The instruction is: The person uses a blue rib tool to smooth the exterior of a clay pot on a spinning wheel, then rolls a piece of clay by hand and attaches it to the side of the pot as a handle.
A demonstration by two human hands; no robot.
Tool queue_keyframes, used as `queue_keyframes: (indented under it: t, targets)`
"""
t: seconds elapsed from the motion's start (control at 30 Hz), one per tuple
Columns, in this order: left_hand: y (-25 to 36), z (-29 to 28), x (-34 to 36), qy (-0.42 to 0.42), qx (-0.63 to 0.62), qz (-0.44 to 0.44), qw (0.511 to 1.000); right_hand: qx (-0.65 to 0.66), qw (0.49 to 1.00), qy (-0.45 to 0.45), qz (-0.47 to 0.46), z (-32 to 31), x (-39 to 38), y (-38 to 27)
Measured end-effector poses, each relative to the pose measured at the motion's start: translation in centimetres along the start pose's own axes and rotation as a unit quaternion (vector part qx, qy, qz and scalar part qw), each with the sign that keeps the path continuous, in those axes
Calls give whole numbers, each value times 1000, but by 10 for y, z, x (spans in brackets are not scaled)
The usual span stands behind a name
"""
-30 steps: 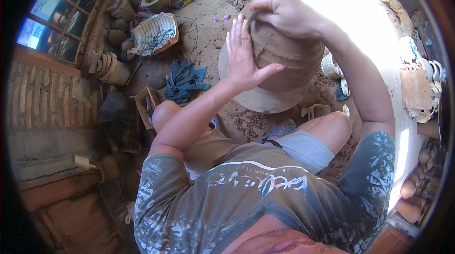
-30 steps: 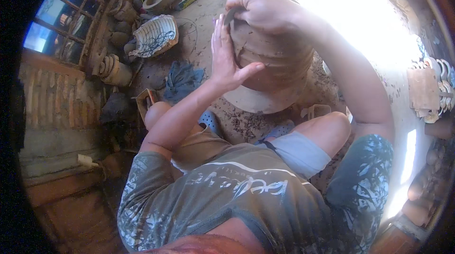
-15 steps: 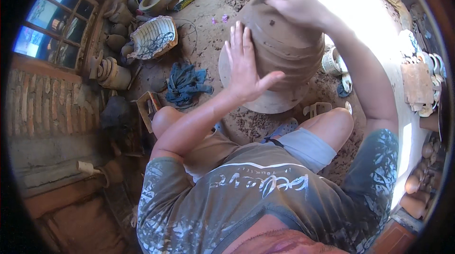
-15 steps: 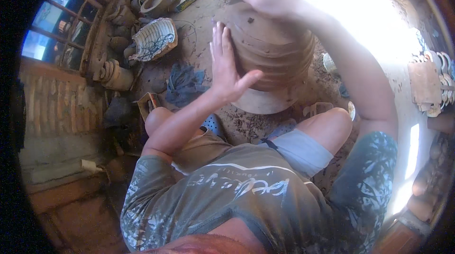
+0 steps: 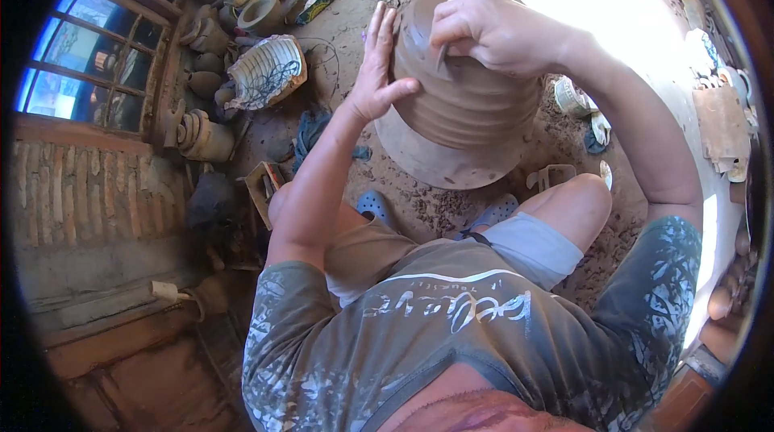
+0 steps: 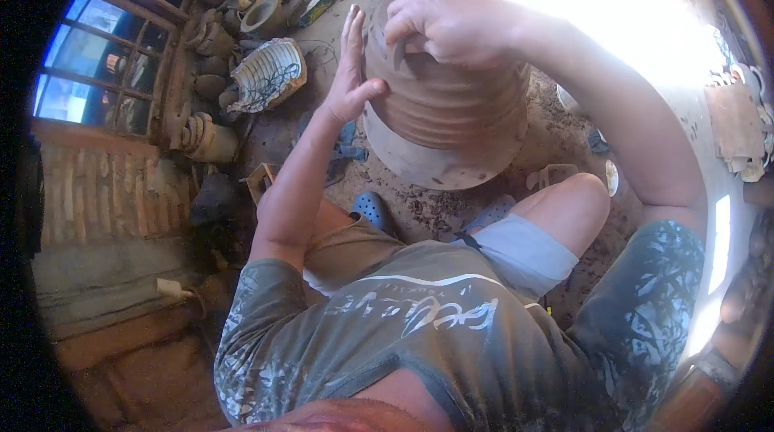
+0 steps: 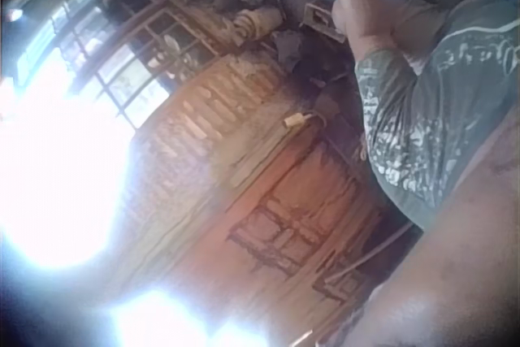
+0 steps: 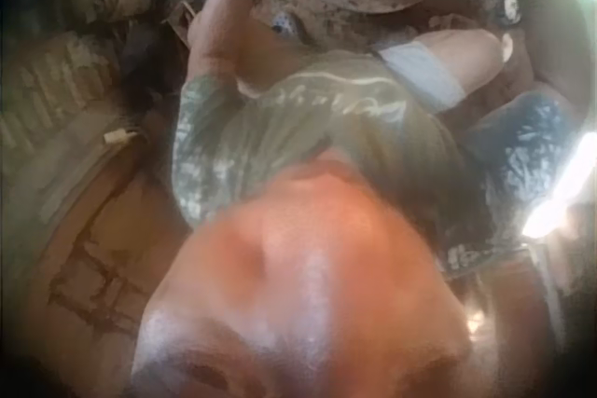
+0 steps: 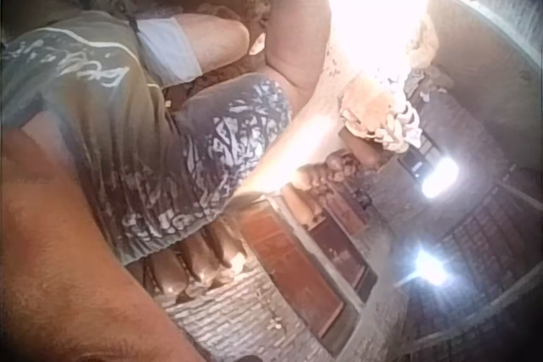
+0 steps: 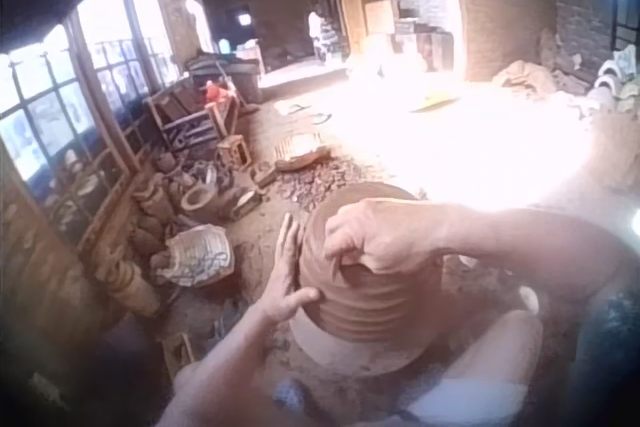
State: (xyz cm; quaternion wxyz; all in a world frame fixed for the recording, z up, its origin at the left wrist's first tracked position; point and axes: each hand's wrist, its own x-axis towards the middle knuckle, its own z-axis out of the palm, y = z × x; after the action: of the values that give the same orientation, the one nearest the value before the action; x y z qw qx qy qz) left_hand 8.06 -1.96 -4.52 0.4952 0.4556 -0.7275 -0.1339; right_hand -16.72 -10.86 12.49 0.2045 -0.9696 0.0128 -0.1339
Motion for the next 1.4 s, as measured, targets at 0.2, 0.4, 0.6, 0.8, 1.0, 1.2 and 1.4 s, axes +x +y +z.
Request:
queue_keyframes:
  t: [0.2, 0.4, 0.6, 0.8, 1.0, 1.2, 1.4]
  targets:
    - [-17, -18, 7, 0, 13, -53, 998, -36, 998, -54, -26, -24, -49, 8]
    - [37, 9, 27, 13, 36, -68, 997, 56, 977, 98, 183, -24, -146, 4]
    - [119, 20, 3, -67, 143, 103, 982, 95, 906, 214, 353, 46, -242, -8]
    - [137, 58, 15, 91, 202, -41, 974, 62, 884, 205, 415, 117, -268, -11]
    - [77, 22, 28, 27, 172, 53, 983, 83, 893, 92, 432, 151, -258, -18]
    - [66, 1, 42, -30, 149, 73, 986, 55, 906, -47, 418, 169, -262, -18]
    - [61, 38, 8, 149, -210, -283, 924, 76, 908, 80, 403, 180, -282, -10]
